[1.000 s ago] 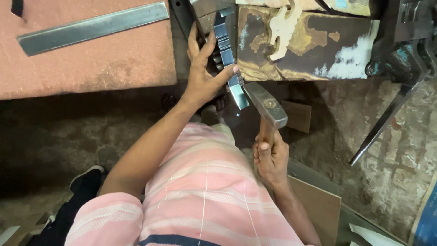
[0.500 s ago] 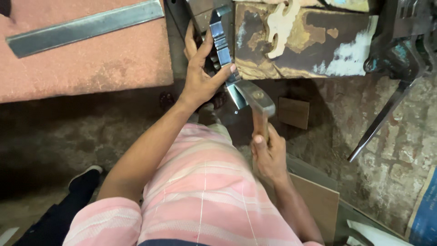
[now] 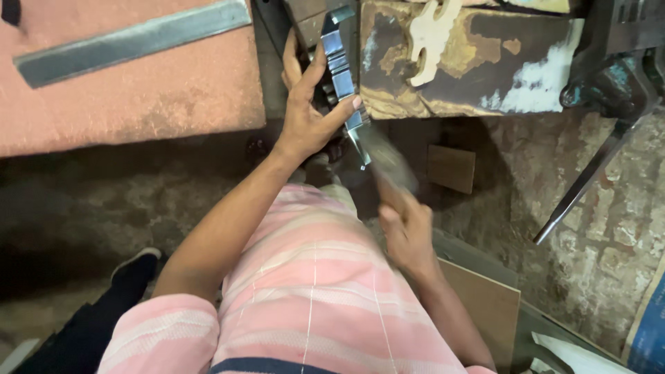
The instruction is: The person assembles a metal buckle onto a white plastic template using a hammer and a metal bar. They repeatedly position the buckle, strike it with the hammer, and check the fit on the template.
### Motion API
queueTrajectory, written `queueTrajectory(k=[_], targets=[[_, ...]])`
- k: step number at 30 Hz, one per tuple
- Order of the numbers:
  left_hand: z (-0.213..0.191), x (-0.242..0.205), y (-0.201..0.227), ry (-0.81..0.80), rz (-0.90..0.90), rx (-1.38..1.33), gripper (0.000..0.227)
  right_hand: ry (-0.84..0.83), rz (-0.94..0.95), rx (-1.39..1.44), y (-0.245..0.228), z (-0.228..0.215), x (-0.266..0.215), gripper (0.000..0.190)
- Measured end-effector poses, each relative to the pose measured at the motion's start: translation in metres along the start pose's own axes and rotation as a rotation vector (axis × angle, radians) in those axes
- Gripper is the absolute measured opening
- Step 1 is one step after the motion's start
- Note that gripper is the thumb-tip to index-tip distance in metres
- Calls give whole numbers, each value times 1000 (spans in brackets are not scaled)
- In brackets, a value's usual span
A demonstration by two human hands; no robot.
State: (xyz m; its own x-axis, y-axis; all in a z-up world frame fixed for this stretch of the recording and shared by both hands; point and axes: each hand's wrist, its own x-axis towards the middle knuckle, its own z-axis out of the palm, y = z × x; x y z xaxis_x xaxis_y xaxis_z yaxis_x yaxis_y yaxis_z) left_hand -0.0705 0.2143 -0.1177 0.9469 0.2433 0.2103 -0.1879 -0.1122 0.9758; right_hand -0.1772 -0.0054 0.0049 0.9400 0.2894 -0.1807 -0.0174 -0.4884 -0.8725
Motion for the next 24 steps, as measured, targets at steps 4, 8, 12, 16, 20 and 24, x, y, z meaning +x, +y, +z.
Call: queueTrajectory(k=[4, 8, 12, 16, 20, 24], targets=[[-2, 6, 4, -4, 44, 13, 88, -7, 61, 79, -14, -7, -1, 57], [-1, 4, 4, -21, -48, 23, 86, 59, -116, 125, -9, 2, 0, 65], [-5, 7, 7, -21, 20, 36, 87, 8, 90, 113, -6, -12, -3, 58], [-3, 1, 0, -17, -19, 46, 86, 119, -194, 152, 9, -3, -3, 55], [-8, 2, 4, -45, 24, 102, 89, -5, 166, 80, -6, -12, 3, 51], [-7, -2, 1, -20, 51, 52, 89, -3, -20, -94, 0, -11, 3, 46]])
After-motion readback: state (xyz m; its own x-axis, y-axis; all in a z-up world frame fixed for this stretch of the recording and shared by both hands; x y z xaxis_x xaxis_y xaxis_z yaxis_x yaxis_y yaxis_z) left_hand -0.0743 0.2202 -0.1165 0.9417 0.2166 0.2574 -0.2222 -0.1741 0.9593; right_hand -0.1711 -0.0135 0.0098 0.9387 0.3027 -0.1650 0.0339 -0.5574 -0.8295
